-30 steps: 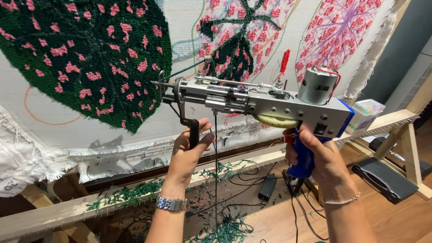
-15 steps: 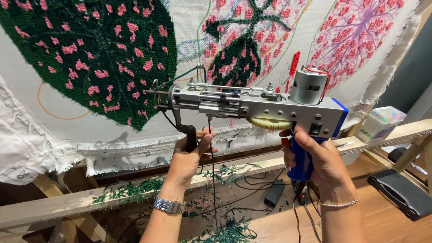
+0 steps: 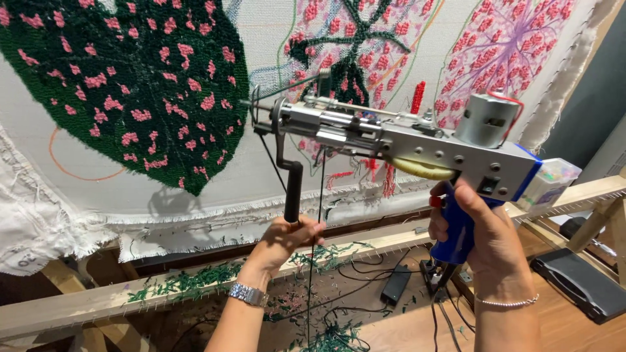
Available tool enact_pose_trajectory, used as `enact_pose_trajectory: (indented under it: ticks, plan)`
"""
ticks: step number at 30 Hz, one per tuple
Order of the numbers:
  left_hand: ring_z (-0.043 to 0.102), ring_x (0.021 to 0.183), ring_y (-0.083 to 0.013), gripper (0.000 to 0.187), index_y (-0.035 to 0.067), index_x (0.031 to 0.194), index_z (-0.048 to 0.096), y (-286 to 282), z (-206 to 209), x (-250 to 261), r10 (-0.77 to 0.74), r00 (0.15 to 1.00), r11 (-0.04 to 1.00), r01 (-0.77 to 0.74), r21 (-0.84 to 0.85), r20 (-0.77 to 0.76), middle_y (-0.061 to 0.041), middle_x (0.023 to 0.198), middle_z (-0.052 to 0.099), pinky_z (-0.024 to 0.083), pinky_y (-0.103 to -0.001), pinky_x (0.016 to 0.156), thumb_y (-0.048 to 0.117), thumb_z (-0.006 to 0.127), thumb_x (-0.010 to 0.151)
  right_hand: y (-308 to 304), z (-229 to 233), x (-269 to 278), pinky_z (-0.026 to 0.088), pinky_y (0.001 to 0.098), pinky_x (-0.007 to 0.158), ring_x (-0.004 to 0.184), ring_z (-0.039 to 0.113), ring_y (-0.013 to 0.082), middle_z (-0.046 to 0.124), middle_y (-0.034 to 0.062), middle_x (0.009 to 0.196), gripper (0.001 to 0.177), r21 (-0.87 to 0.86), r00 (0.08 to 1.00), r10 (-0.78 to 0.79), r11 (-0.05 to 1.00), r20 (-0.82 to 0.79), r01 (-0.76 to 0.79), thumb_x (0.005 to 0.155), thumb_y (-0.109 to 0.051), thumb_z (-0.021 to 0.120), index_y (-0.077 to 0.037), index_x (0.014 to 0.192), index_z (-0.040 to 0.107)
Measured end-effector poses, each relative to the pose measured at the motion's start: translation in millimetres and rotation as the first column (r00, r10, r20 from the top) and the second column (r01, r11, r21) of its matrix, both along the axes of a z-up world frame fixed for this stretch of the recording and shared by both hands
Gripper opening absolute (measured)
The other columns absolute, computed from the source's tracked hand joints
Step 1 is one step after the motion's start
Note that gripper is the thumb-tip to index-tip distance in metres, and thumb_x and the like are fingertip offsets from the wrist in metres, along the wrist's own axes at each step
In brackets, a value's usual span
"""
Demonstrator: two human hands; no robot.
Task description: Use a tufting gun to insert yarn into a canvas to create a rug with leaf patterns.
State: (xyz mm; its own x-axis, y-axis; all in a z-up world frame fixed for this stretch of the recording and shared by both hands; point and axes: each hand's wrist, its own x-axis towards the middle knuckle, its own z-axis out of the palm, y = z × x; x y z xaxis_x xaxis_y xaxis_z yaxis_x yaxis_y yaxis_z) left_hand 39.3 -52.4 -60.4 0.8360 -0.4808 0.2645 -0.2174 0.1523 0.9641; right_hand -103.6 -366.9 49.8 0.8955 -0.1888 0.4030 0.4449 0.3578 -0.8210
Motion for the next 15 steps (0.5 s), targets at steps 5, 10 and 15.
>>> enact_pose_trajectory:
  ticks: [5,10,15]
  plan:
    - [0.071,0.075,-0.0177,0.021,0.002,0.092,0.076,-15.1,11.1,-9.5,0.040,0.980,0.993,-0.017,0.115,-0.197,-0.012,0.090,0.078,0.062,-0.028,0.067,0.023,0.071,0.091,-15.7,0.7,-5.3,0.048,0.0339,0.055,0.065,0.059,0.0183,0.067,0.0102,0.090,0.042,0.024,0.998,0.008,1.000,0.065,-0.010,0.090,-0.037,0.078,-0.005,0.113,0.062]
    - [0.071,0.076,-0.0138,0.019,0.002,0.100,0.071,-16.6,-17.6,2.3,0.058,0.957,0.994,-0.028,0.109,-0.285,-0.011,0.089,0.075,0.062,-0.026,0.065,0.018,0.070,0.090,-28.6,4.9,-13.0,0.049,0.0335,0.055,0.066,0.058,0.0180,0.067,0.0095,0.091,0.044,0.025,0.997,-0.010,1.000,0.074,0.008,0.091,-0.040,0.077,-0.004,0.112,0.063]
    - [0.063,0.061,-0.0139,0.016,0.001,0.093,0.068,-10.4,-55.3,21.1,0.192,0.932,0.961,-0.116,0.251,-0.307,-0.009,0.079,0.071,0.058,-0.027,0.055,0.016,0.071,0.091,-35.6,10.3,-23.2,0.047,0.0331,0.056,0.069,0.058,0.0175,0.065,0.0096,0.092,0.043,0.021,0.995,-0.049,0.999,0.082,0.048,0.092,-0.039,0.079,-0.006,0.114,0.063]
